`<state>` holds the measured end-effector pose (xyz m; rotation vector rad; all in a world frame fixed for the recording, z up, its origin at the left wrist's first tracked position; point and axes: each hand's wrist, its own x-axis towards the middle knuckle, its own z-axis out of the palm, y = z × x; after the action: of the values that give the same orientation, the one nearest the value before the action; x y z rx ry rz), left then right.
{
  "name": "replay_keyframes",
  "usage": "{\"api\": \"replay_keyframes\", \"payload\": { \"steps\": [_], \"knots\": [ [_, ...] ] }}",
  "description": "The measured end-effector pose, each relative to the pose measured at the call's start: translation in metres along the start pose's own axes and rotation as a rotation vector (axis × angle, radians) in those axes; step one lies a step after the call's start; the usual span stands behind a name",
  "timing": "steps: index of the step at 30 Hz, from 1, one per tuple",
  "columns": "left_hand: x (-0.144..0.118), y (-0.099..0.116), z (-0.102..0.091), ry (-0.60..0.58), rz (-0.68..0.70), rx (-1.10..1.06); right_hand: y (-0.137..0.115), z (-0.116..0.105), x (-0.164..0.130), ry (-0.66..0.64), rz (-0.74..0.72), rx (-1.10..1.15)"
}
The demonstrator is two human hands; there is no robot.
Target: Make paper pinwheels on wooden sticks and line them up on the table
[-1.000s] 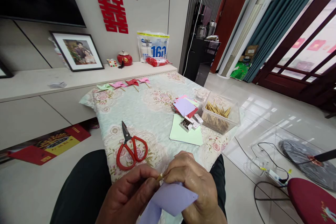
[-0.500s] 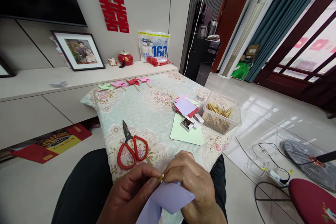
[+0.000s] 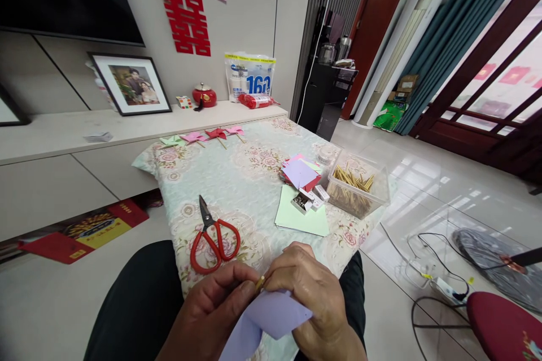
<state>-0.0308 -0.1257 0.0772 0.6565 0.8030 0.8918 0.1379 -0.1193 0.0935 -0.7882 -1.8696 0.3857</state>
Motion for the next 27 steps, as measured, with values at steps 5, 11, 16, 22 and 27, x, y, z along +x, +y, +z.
{"api": "replay_keyframes", "payload": {
  "steps": [5,11,16,22,27],
  "knots": [
    [0.0004,-0.0005,-0.0011,-0.005,-0.006,-0.016,0.0022,0.0005,0.0004,-0.013,-0.003,0.006],
    [0.0003,0.0,-0.0011,0.024,0.023,0.023,0.004,0.0008,-0.0007,-0.05,0.027,0.037],
    [0.0,0.0059,-0.0011,0.01,0.075,0.132,0.0005,-0.0005,0.0019,-0.073,0.057,0.037],
    [0.0029,0.0008,-0.0025,0.035,0.013,0.02,0.0049,0.0044,0.0027,-0.042,0.022,0.045],
    [0.0036,-0.0022,-0.0034,0.054,0.072,0.071,0.0056,0.0061,0.0035,-0.048,0.04,0.025]
  ]
}}
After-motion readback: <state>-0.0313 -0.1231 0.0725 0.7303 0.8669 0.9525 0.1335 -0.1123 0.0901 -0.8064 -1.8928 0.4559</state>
